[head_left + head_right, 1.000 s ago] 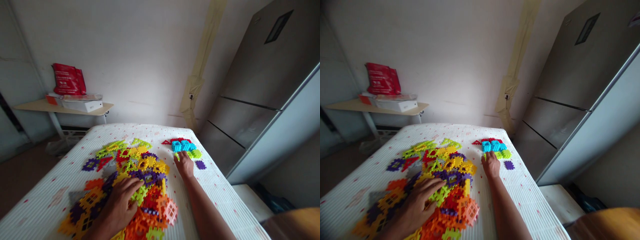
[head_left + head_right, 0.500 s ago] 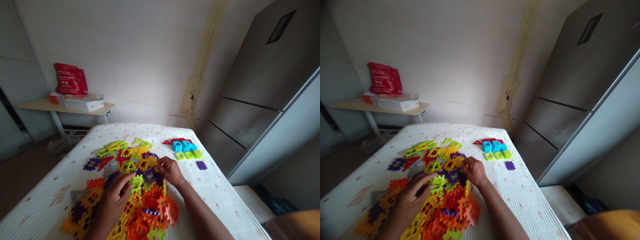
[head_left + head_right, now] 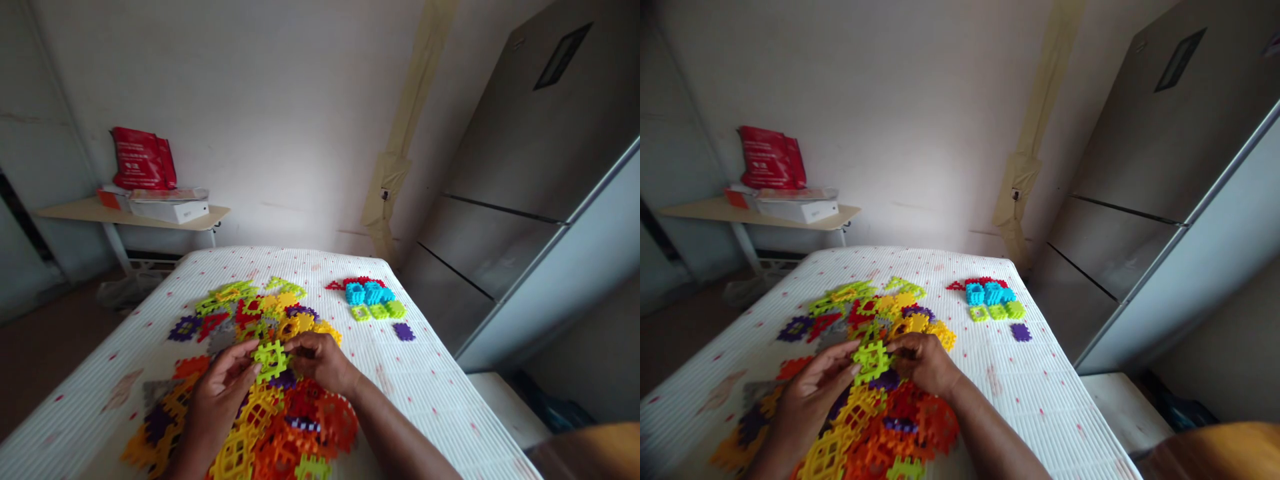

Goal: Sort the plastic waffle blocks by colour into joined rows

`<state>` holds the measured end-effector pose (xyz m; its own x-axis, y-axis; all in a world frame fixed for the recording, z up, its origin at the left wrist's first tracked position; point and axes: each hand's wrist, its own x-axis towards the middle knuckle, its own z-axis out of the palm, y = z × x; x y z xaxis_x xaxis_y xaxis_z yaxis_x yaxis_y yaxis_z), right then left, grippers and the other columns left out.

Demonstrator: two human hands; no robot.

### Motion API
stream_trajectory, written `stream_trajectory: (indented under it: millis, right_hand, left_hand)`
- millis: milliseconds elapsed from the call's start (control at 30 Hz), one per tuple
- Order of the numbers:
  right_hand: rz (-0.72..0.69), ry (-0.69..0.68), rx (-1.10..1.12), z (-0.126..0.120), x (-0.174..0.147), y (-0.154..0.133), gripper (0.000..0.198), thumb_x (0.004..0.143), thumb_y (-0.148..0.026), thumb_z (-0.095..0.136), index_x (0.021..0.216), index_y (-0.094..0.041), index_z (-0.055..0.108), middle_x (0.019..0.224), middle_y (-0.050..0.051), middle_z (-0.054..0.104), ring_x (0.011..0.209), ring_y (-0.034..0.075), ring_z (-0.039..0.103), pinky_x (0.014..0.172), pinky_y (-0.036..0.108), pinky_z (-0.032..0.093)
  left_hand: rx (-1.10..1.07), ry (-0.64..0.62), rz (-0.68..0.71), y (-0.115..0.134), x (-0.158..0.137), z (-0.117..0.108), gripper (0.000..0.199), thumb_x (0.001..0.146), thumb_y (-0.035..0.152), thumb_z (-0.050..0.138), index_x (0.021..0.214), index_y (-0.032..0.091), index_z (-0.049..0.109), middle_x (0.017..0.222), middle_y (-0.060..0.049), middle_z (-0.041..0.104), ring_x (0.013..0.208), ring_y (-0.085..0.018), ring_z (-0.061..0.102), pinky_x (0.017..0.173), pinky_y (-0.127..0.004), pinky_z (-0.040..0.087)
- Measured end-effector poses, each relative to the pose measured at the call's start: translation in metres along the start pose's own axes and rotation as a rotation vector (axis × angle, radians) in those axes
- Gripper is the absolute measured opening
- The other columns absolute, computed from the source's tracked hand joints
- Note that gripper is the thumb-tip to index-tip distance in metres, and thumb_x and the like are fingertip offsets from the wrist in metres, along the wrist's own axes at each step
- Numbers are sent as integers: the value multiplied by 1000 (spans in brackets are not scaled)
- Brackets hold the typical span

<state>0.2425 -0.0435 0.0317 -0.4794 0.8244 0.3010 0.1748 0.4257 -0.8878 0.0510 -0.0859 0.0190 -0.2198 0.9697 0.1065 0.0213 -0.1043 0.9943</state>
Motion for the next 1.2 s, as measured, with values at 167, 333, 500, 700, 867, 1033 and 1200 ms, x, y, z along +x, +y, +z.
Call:
stream_trajectory:
  millis: [167,333,500,700,867,1033,1200]
  right_hand:
    - [-96,24,-94,-6,3,-3,16,78,-22,57,87,-20,71,83,2,66,74,13,61,68,23,47]
    - [-136,-15,-110,-6,3,-2,17,82,-24,55,88,-21,71,82,2,67,76,12,61,71,22,47]
    - [-108,42,-207,-6,3,-3,20,82,-21,54,94,-21,69,88,2,67,79,12,62,74,23,48]
    - [-143,200,-385,-7,1,-24,24,81,-34,59,101,-21,64,95,4,65,91,15,60,81,26,47]
    - [-279,130,-585,11,-6,-39,52,73,-48,65,116,-20,56,111,9,60,101,21,55,87,31,46]
    - [-281,121,-771,22,-10,-37,42,82,-40,57,119,-19,53,115,11,57,103,23,52,89,35,45]
    - [-296,135,-782,26,-11,-37,43,81,-39,57,119,-18,52,115,13,56,103,25,51,88,39,45]
  left_hand:
    - [-50,23,-24,0,0,-2,45,63,42,72,101,20,62,84,-2,66,71,-15,60,59,-22,48]
    - [-242,-4,-73,2,0,-3,39,64,37,73,96,18,61,76,2,61,51,-7,49,47,-20,42]
    - [-452,-8,-134,12,0,-2,48,56,30,79,98,20,60,77,2,61,51,-6,49,45,-19,42]
    - [-389,1,-114,7,0,-1,48,61,33,77,104,23,58,76,4,59,53,-7,52,48,-19,44]
    - [-345,-3,-121,3,-1,1,52,62,36,76,109,25,56,80,4,59,59,-10,58,53,-21,49]
    - [-344,13,-139,8,-3,4,54,59,37,78,107,25,56,79,4,60,56,-10,57,50,-21,48]
    - [-368,31,-147,13,-5,6,52,56,35,79,102,24,57,76,5,60,54,-10,57,48,-20,48]
